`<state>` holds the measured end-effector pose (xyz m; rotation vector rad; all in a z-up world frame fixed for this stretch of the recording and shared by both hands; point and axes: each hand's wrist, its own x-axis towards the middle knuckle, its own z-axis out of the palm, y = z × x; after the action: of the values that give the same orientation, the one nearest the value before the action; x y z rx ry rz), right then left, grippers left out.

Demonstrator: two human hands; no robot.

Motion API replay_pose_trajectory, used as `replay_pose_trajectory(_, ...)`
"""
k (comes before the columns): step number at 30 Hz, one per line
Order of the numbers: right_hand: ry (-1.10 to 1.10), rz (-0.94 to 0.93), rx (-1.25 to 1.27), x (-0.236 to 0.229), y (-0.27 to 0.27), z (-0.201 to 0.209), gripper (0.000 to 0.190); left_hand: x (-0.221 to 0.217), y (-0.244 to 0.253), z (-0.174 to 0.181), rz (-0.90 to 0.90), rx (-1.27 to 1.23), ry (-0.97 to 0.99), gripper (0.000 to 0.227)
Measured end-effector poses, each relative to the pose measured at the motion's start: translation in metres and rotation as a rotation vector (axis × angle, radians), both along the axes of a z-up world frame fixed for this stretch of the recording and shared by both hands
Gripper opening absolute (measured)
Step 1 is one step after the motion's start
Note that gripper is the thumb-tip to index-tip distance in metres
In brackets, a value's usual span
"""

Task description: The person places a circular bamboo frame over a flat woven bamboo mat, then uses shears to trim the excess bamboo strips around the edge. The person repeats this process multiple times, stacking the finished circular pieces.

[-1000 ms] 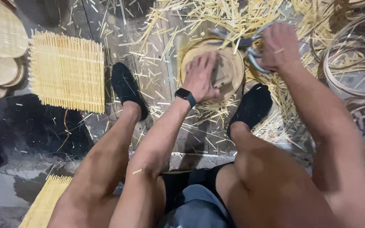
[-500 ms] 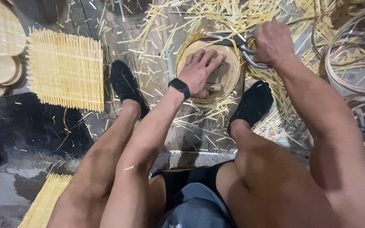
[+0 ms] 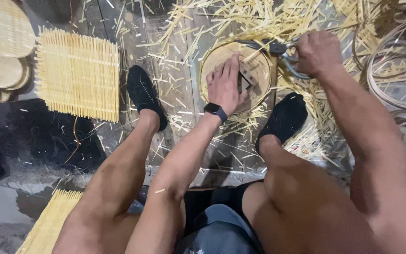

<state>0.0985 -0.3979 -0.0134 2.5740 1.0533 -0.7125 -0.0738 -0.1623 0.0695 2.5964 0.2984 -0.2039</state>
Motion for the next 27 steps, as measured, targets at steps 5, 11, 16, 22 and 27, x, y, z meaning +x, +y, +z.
replay_pose_trajectory(5,-0.083,0.052,-0.013,-0.002,0.013,0.007,0.055,0.004,0.011,-0.006,-0.207,0.013,-0.057,0.108)
replay_pose_trajectory(11,-0.051,0.046,0.059,0.0,-0.003,-0.012,0.044,0.012,0.027,0.002,-0.357,-0.016,-0.04,0.095)
replay_pose_trajectory(16,-0.132,0.107,0.052,0.002,0.019,0.015,0.062,0.021,0.03,0.008,-0.437,-0.067,-0.023,0.091)
replay_pose_trajectory(22,0.096,-0.069,0.082,0.005,0.015,0.008,0.04,0.023,0.042,-0.001,-0.574,-0.014,-0.058,0.08)
replay_pose_trajectory(27,-0.07,-0.097,0.183,0.011,-0.016,0.004,0.037,0.024,0.051,-0.012,-0.658,-0.032,-0.023,0.078)
